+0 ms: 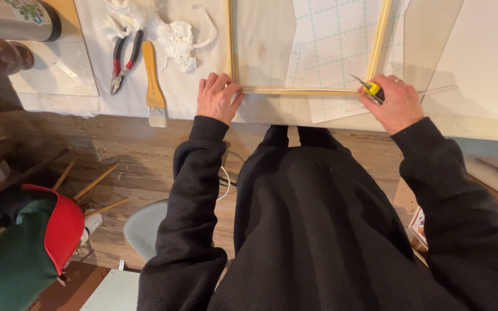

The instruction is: The recorder is measuring and cutting materials to prepare a picture frame.

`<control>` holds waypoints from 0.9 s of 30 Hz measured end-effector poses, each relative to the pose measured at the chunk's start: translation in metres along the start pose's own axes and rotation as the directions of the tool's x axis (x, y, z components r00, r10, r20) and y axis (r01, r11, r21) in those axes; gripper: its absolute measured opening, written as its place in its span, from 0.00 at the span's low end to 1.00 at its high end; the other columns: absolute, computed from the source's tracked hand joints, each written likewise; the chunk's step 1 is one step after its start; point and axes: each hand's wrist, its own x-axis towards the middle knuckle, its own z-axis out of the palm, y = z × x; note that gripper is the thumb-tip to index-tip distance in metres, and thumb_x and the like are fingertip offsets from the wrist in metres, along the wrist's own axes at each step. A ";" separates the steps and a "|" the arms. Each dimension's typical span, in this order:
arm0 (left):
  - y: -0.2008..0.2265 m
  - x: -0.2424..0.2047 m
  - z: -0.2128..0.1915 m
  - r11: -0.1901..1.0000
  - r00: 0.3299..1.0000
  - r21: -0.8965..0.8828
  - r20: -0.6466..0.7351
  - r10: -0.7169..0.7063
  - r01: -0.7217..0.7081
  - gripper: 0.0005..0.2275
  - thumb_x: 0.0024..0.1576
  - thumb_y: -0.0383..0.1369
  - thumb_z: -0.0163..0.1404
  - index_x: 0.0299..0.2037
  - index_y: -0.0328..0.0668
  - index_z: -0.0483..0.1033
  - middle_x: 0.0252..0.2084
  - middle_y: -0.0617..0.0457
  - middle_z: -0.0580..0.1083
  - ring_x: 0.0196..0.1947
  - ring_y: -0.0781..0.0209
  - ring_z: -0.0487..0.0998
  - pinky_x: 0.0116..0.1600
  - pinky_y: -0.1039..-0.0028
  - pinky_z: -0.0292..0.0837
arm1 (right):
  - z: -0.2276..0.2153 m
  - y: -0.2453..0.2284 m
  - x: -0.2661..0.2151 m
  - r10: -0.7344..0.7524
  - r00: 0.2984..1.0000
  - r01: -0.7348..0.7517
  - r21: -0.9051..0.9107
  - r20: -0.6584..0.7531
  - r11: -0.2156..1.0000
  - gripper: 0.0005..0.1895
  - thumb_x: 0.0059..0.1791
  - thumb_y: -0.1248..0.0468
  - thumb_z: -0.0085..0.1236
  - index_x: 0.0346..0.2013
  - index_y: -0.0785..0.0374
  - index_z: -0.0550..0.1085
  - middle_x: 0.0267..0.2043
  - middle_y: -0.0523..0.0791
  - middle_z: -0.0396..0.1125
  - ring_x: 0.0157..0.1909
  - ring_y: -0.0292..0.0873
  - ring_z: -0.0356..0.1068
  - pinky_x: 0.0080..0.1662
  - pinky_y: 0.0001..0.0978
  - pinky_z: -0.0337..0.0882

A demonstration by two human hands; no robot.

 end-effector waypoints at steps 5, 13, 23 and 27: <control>-0.004 -0.002 0.005 0.999 1.000 0.019 0.002 -0.028 0.028 0.05 0.50 0.30 0.64 0.32 0.47 0.80 0.36 0.58 0.69 0.41 0.55 0.70 0.46 0.63 0.63 | 0.006 0.009 0.006 0.009 0.999 -0.004 -0.128 0.035 0.992 0.13 0.52 0.59 0.65 0.44 0.64 0.73 0.36 0.52 0.69 0.38 0.56 0.71 0.42 0.48 0.70; -0.006 -0.005 0.008 0.998 0.999 0.021 0.015 -0.051 0.051 0.06 0.50 0.32 0.64 0.33 0.47 0.79 0.36 0.57 0.70 0.41 0.54 0.70 0.45 0.64 0.64 | 0.002 -0.006 0.013 0.044 0.996 -0.043 -0.019 0.080 0.999 0.12 0.50 0.62 0.63 0.43 0.64 0.72 0.35 0.50 0.73 0.37 0.55 0.73 0.40 0.46 0.71; -0.006 -0.007 0.013 0.996 0.996 -0.033 -0.003 -0.084 0.084 0.06 0.51 0.33 0.64 0.33 0.47 0.79 0.35 0.58 0.71 0.41 0.55 0.71 0.45 0.65 0.67 | 0.040 -0.056 0.045 0.066 0.974 -0.074 0.029 0.218 0.997 0.10 0.49 0.65 0.60 0.41 0.65 0.71 0.34 0.48 0.74 0.33 0.51 0.75 0.40 0.44 0.72; -0.008 -0.009 0.016 0.993 0.994 -0.048 0.008 -0.109 0.109 0.06 0.52 0.33 0.63 0.34 0.46 0.79 0.34 0.57 0.71 0.40 0.55 0.71 0.46 0.65 0.69 | 0.058 -0.085 0.059 -0.065 0.982 0.035 0.167 0.177 0.985 0.11 0.46 0.68 0.58 0.41 0.65 0.71 0.37 0.51 0.74 0.38 0.57 0.74 0.42 0.46 0.72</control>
